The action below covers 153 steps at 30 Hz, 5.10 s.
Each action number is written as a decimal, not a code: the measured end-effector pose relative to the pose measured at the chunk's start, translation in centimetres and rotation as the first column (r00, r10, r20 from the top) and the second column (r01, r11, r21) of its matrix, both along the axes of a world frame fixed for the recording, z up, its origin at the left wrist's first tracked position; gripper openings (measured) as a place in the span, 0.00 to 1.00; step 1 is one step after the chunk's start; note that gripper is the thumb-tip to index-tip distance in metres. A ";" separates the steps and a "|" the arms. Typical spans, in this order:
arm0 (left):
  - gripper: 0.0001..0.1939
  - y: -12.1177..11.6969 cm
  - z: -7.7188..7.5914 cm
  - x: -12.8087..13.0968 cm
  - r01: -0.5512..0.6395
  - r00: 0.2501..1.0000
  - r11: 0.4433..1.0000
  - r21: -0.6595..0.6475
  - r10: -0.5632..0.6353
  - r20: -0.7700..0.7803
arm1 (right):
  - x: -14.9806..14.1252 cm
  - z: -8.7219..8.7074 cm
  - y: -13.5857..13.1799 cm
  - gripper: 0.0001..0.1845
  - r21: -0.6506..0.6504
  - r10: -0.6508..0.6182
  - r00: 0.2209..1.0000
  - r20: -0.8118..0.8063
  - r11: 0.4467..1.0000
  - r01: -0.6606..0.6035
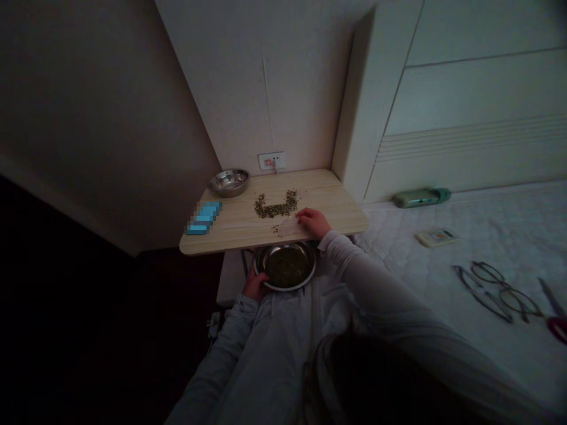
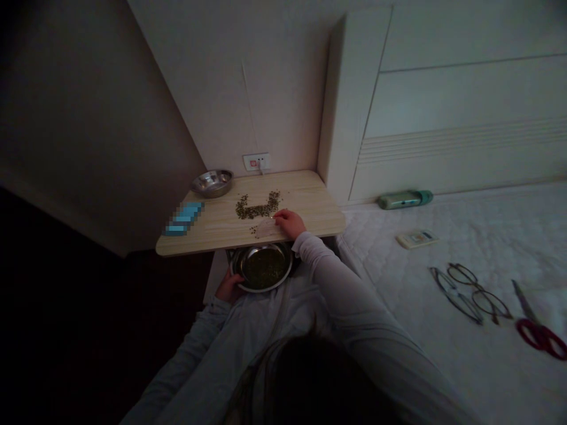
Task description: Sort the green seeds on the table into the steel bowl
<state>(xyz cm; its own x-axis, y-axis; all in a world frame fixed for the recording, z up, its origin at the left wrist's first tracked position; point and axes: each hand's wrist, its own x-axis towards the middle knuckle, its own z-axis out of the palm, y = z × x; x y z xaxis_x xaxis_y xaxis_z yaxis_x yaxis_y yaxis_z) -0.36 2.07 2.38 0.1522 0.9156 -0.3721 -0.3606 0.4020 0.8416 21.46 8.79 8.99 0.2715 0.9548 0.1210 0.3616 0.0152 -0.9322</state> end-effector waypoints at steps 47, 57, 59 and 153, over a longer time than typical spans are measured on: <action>0.38 -0.2 0.4 0.1 0.009 1.000 1.000 -0.009 -0.009 0.004 | 0.1 -0.8 0.9 0.12 0.087 0.012 0.999 -0.031 0.996 -0.009; 0.39 0.0 0.1 0.0 0.022 1.000 1.000 0.002 -0.022 0.009 | -0.1 -0.7 1.2 0.14 0.050 0.017 0.997 0.080 0.999 -0.021; 0.39 0.0 -0.1 0.0 0.022 0.999 1.000 0.019 -0.023 0.030 | -0.4 -0.5 1.4 0.13 0.049 0.004 0.996 0.094 0.999 -0.008; 0.38 0.1 -0.1 0.0 0.007 0.999 0.999 0.034 -0.009 0.040 | -0.9 -0.2 -1.7 0.10 0.115 -0.069 0.996 0.053 0.991 0.062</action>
